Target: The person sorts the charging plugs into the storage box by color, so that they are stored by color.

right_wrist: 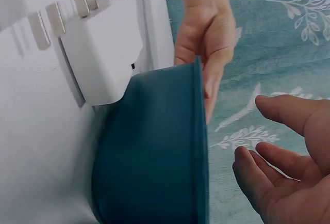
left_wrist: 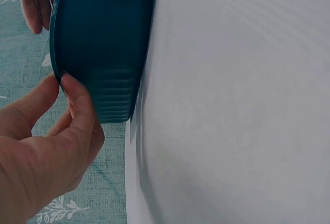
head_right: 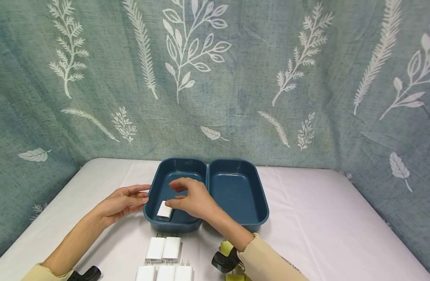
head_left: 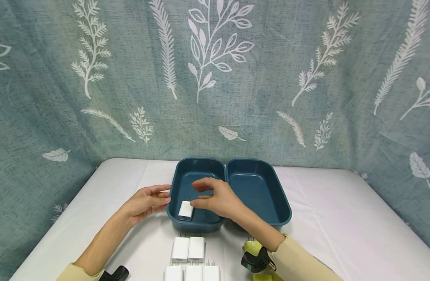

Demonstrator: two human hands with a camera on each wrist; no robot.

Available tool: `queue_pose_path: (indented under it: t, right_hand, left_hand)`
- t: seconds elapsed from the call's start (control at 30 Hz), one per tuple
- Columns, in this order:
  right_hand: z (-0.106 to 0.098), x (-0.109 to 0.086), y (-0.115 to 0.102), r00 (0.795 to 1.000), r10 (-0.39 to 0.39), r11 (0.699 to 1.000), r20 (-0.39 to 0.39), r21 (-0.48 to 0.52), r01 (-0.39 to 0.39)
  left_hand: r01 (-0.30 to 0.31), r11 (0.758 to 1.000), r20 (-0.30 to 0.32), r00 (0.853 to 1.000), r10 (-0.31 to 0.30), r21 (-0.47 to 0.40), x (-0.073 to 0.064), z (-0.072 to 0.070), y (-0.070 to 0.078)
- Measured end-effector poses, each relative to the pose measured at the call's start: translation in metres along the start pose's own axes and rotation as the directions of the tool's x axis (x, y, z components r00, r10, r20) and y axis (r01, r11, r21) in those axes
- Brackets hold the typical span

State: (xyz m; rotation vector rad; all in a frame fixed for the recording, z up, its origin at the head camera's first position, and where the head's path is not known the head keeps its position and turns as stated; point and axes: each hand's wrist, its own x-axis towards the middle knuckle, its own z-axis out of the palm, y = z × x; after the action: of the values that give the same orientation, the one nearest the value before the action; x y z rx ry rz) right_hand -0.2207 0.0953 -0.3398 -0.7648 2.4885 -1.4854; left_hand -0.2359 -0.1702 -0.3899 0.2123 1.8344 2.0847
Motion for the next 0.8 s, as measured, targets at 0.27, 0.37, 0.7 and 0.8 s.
queue_pose_path:
  t: [0.27,0.37,0.7,0.8]
  right_hand:
    - [-0.011,-0.029,-0.006,1.0,0.016,0.998,-0.011,0.056,-0.016]
    - [-0.013,-0.04,-0.009,1.0,0.006,0.999,0.001,0.044,-0.006]
    - [-0.009,-0.08,-0.01,0.997,-0.043,0.997,0.066,0.063,0.039]
    - [-0.007,-0.092,-0.008,0.994,-0.036,0.995,0.099,0.1,0.026]
  left_hand:
    - [0.004,1.0,0.0,1.0,-0.004,0.005,0.0,0.0,-0.001]
    - [0.001,1.0,-0.002,1.0,-0.001,0.007,0.0,0.0,-0.001]
    - [-0.003,1.0,0.003,1.0,0.003,0.014,-0.001,0.002,0.001]
    - [-0.004,1.0,0.003,1.0,0.004,0.01,-0.001,0.002,0.002]
